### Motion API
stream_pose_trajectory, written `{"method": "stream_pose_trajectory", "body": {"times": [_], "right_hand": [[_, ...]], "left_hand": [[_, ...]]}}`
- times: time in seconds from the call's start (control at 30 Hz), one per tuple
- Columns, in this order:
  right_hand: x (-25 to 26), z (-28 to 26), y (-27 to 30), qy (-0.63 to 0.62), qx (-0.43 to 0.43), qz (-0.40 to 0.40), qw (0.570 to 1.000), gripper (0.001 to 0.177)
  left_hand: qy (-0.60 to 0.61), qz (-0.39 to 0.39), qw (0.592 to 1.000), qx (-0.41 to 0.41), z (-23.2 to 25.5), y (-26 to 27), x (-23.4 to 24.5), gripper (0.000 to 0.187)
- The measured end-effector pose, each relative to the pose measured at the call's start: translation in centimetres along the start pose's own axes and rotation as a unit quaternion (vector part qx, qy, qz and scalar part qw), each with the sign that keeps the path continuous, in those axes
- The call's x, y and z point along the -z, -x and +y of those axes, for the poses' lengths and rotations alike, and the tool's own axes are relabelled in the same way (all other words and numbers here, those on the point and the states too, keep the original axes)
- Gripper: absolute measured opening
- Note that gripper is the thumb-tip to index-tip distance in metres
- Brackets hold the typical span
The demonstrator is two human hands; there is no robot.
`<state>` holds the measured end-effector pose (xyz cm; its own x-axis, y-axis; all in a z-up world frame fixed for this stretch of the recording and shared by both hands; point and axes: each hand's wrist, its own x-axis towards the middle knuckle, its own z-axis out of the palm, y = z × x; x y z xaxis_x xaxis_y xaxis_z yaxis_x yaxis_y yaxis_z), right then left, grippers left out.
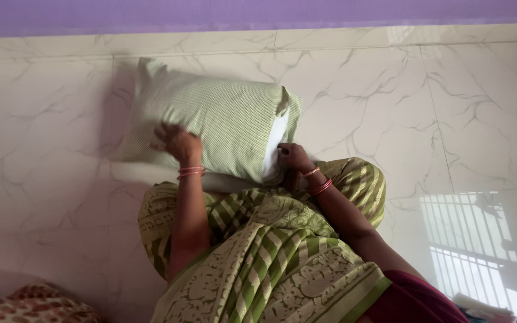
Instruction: The person sits on the floor and puts a pink patterned pillowcase onto a white pillow, smoothing it out. They then repeat the process with a blue patterned pillowcase on another white pillow.
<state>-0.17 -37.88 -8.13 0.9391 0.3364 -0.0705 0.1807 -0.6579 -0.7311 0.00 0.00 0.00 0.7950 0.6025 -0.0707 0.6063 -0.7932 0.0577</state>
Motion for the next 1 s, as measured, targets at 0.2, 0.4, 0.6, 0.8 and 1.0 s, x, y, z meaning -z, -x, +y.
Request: {"method": "stream_pose_trajectory", "body": {"times": [0.2,0.4,0.6,0.8,1.0], "right_hand": [[1.6,0.1,-0.5,-0.205,-0.146,0.137,0.958,0.038],[4.1,0.3,-5.2,-0.366,-0.219,0.17,0.888,0.047],[4.0,-1.4,-6.8,-0.458,-0.166,0.117,0.865,0.023],[4.3,-6.2,-0.5,-0.296,0.052,0.022,0.954,0.005],[0.6,-9.5,7.3,-0.061,0.31,-0.292,0.903,0.022]], "left_hand": [[0.087,-0.11,0.947,-0.29,6.7,6.5,0.2,0.136],[0.07,-0.054,0.953,-0.29,7.2,7.6,-0.8,0.142],[0.057,-0.06,0.957,-0.277,7.2,7.6,-0.7,0.141],[0.034,-0.145,0.955,-0.255,7.7,6.1,1.2,0.137],[0.06,-0.147,0.954,-0.256,8.1,6.3,1.8,0.129]]}}
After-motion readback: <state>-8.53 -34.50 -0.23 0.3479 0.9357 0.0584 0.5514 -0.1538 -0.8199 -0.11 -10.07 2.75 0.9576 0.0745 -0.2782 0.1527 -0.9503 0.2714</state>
